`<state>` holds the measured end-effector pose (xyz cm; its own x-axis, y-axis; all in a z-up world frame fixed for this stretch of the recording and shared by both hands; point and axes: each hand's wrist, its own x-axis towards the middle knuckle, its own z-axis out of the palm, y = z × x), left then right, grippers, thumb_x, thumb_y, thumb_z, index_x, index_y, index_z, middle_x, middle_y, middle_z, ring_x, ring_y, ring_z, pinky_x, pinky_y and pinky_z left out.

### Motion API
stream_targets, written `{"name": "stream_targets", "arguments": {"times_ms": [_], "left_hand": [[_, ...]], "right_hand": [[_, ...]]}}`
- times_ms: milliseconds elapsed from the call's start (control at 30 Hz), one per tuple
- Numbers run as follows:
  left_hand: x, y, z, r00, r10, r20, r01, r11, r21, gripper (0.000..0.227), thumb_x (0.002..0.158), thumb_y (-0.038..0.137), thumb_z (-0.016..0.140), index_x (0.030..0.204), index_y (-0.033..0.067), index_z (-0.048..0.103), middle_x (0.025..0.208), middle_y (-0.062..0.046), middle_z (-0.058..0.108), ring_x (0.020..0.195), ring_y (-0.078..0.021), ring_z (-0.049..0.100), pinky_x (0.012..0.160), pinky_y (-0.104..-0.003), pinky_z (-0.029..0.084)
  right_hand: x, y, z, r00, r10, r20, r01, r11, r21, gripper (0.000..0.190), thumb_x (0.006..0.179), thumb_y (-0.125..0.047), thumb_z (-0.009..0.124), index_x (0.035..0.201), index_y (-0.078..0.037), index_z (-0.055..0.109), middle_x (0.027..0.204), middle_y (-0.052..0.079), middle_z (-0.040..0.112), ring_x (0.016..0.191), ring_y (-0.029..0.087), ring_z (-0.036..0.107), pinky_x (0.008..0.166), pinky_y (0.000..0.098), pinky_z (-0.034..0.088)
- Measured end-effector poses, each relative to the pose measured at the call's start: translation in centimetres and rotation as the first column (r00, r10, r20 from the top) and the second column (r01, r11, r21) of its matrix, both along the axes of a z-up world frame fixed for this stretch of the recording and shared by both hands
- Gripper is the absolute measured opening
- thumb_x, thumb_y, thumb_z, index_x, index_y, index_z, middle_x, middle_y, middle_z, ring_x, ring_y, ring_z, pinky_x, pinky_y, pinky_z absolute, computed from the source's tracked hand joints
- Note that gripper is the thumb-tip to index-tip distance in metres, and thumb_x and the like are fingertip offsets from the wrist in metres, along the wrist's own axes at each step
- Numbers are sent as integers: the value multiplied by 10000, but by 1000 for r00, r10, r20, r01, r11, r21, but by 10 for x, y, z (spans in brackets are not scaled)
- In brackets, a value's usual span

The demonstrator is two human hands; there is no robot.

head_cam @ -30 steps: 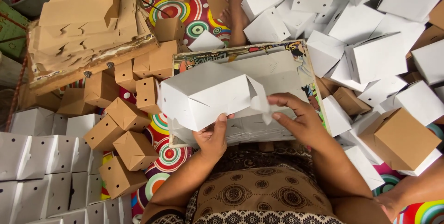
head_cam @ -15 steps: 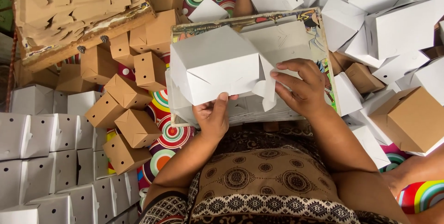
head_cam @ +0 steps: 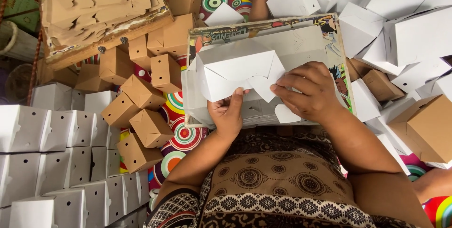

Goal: Assembling small white cardboard boxes by folding them and placing them into a larger container.

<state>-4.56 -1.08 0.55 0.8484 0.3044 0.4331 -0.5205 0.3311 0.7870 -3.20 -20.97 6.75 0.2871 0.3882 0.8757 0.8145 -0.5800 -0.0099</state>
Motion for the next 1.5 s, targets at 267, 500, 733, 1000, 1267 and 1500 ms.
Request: {"name": "stream_targets", "arguments": {"times_ms": [267,500,733,1000,1267,1500], "left_hand": [[-5,-8,-1,1000,-25,19,23,994,109,197,889,-54,729,1080,-43,681,877,-165,747,849,-205,723,707,-363,625],[6,9,11,995,85,-44,-85,996,8,279,834,-111,750,1089,-24,678,908,-155,748,776,-213,743,676,-354,647],[-13,5,-4,962,191,193,-253,889,381,500,722,-55,883,1173,-66,667,1029,-249,714,944,-207,686,728,-329,559],[-29,-15,10,986,95,140,-145,904,403,437,808,-143,771,1209,-95,603,1099,-182,680,1119,-157,483,883,-380,523],[-17,18,-4,915,-390,-105,394,919,19,542,965,-66,594,1460,43,401,1219,-92,606,1102,-178,605,1090,-317,475],[-17,18,36,878,-477,44,395,772,498,647,934,162,690,1508,64,409,1495,-154,519,1381,-277,541,1253,-444,455]], "right_hand": [[0,8,-5,1000,-23,-8,24,1000,20,121,885,-26,774,921,-141,789,982,22,747,838,244,644,821,429,506],[-1,2,19,998,46,36,-49,997,68,127,965,-93,696,873,-139,770,885,16,698,784,229,626,864,425,505],[-7,2,14,999,10,52,-16,993,117,299,1063,-178,552,855,-129,762,825,17,669,755,231,628,915,460,515],[-5,10,5,990,27,135,-59,969,240,215,1030,-109,613,899,-125,783,818,25,664,709,212,573,879,447,515],[-16,5,3,997,-25,-76,26,1000,18,232,919,-167,780,1151,-163,765,1094,2,692,974,192,629,964,401,488],[8,-6,50,957,-239,-162,244,970,9,189,936,-236,769,1125,-232,762,1069,-47,703,964,169,643,947,405,469]]}}
